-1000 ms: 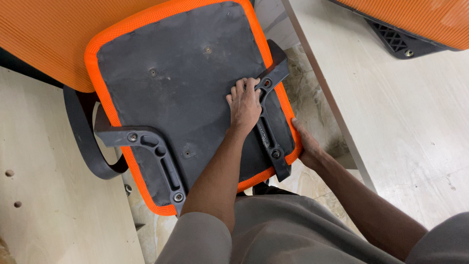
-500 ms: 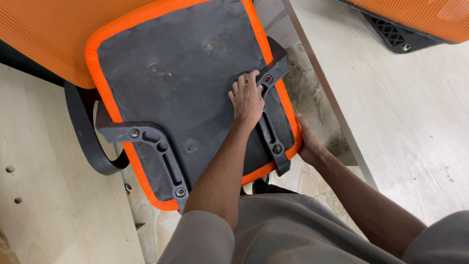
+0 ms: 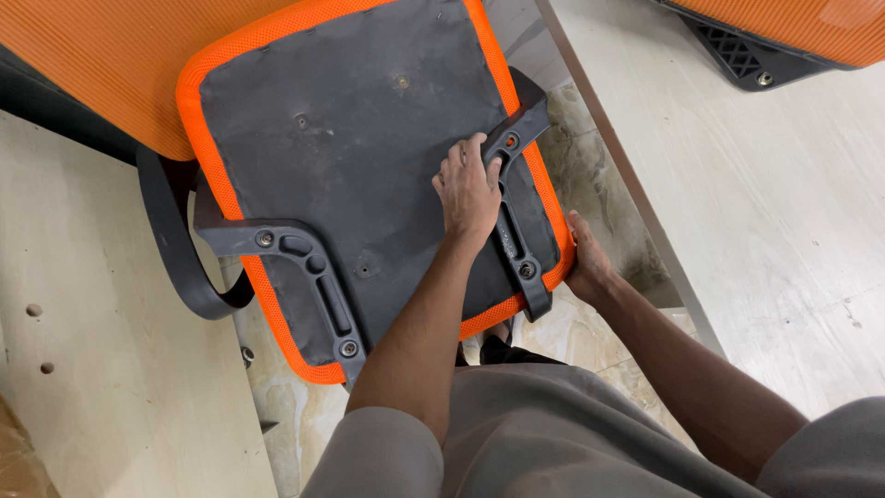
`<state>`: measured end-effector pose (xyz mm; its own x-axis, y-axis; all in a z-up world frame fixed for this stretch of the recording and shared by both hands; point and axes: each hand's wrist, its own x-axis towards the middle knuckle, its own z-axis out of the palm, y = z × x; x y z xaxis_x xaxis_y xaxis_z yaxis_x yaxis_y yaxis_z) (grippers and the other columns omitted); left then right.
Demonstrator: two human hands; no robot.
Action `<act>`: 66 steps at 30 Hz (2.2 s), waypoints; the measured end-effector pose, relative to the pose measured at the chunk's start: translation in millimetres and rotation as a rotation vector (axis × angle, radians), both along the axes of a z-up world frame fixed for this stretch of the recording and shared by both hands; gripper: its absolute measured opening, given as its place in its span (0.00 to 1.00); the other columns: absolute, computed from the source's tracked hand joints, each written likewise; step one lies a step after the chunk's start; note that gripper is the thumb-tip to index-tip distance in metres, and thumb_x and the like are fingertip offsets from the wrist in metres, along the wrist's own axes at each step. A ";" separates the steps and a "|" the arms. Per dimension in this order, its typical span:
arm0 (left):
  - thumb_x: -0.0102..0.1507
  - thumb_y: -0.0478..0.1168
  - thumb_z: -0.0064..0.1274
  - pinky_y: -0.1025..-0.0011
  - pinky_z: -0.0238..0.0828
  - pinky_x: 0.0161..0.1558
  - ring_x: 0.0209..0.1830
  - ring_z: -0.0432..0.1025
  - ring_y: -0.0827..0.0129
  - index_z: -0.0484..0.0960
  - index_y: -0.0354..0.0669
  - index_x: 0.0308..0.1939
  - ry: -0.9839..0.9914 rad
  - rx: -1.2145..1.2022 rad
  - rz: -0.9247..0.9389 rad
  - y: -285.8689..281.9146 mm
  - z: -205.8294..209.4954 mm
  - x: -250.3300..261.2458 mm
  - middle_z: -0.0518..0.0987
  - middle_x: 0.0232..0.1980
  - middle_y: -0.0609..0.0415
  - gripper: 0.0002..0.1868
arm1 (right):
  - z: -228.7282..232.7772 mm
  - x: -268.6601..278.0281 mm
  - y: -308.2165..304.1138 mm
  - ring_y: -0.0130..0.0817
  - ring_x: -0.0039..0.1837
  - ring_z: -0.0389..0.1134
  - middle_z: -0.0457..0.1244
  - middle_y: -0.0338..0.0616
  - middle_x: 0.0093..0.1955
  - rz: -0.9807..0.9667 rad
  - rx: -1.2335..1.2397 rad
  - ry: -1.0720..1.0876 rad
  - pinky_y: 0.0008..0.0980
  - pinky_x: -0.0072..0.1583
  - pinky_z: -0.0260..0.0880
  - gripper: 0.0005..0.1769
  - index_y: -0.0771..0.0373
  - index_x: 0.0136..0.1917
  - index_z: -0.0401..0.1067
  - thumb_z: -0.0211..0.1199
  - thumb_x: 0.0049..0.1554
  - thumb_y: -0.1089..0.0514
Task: The person assembles an office chair by attaching a black plastic bracket to the underside of an orange chair seat using screws and a screwdriver. They insert screws into the bracket holes and tighten them with the screwdriver.
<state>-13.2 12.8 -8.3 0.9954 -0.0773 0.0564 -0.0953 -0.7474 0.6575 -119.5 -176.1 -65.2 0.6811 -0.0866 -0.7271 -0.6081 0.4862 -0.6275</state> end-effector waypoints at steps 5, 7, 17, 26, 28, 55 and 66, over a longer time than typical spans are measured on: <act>0.70 0.44 0.50 0.48 0.61 0.64 0.59 0.71 0.59 0.71 0.52 0.58 -0.121 -0.089 0.003 9.9 3.5 -18.6 0.75 0.56 0.55 0.13 | -1.7 -5.7 1.2 0.38 0.71 0.63 0.62 0.48 0.69 -0.034 0.013 -0.031 0.45 0.73 0.62 0.35 0.64 0.70 0.61 0.42 0.66 0.34; 0.69 0.43 0.52 0.49 0.61 0.64 0.57 0.72 0.61 0.73 0.52 0.53 -0.170 -0.122 -0.003 15.1 3.4 -25.7 0.76 0.52 0.57 0.09 | -3.7 -8.8 1.6 0.38 0.71 0.63 0.61 0.48 0.70 -0.044 0.010 -0.036 0.45 0.73 0.62 0.35 0.63 0.71 0.61 0.43 0.66 0.34; 0.68 0.41 0.54 0.50 0.61 0.61 0.54 0.73 0.61 0.75 0.51 0.46 -0.216 -0.158 -0.014 42.3 3.5 -51.7 0.78 0.47 0.59 0.05 | -6.9 -14.7 7.5 0.38 0.75 0.59 0.57 0.42 0.76 -0.051 -0.072 -0.066 0.46 0.74 0.58 0.34 0.52 0.77 0.55 0.46 0.64 0.35; 0.69 0.42 0.51 0.51 0.61 0.62 0.52 0.73 0.62 0.76 0.51 0.47 -0.152 -0.148 0.019 70.6 8.8 -64.5 0.78 0.46 0.59 0.04 | -12.3 -23.1 13.6 0.38 0.71 0.59 0.57 0.39 0.73 -0.100 -0.163 0.000 0.45 0.71 0.61 0.34 0.49 0.76 0.57 0.46 0.64 0.32; 0.69 0.42 0.51 0.51 0.61 0.62 0.52 0.73 0.62 0.76 0.51 0.47 -0.158 -0.156 0.027 74.5 8.7 -66.6 0.78 0.46 0.59 0.04 | -13.1 -26.1 14.8 0.38 0.70 0.60 0.58 0.40 0.72 -0.100 -0.165 0.003 0.45 0.70 0.63 0.34 0.48 0.76 0.58 0.46 0.64 0.32; 0.70 0.37 0.49 0.51 0.63 0.57 0.50 0.74 0.58 0.74 0.49 0.46 -0.208 -0.227 0.021 21.2 13.6 -97.3 0.81 0.46 0.58 0.02 | -11.1 -52.2 -15.2 0.44 0.69 0.61 0.61 0.48 0.66 -0.038 -0.173 -0.005 0.44 0.71 0.60 0.31 0.57 0.66 0.64 0.49 0.63 0.32; 0.70 0.43 0.48 0.51 0.66 0.49 0.48 0.75 0.50 0.78 0.45 0.46 -0.340 -0.297 -0.058 -90.5 29.6 -146.3 0.83 0.45 0.51 0.07 | 10.7 -81.9 -93.4 0.41 0.63 0.67 0.63 0.45 0.59 0.000 -0.358 -0.088 0.42 0.69 0.65 0.27 0.60 0.68 0.64 0.58 0.63 0.43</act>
<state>-159.4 -77.7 21.3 0.9111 -0.0632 0.4074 -0.3788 -0.5186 0.7666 -201.3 -269.5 -54.5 0.7397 -0.3245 -0.5895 -0.5442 0.2266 -0.8077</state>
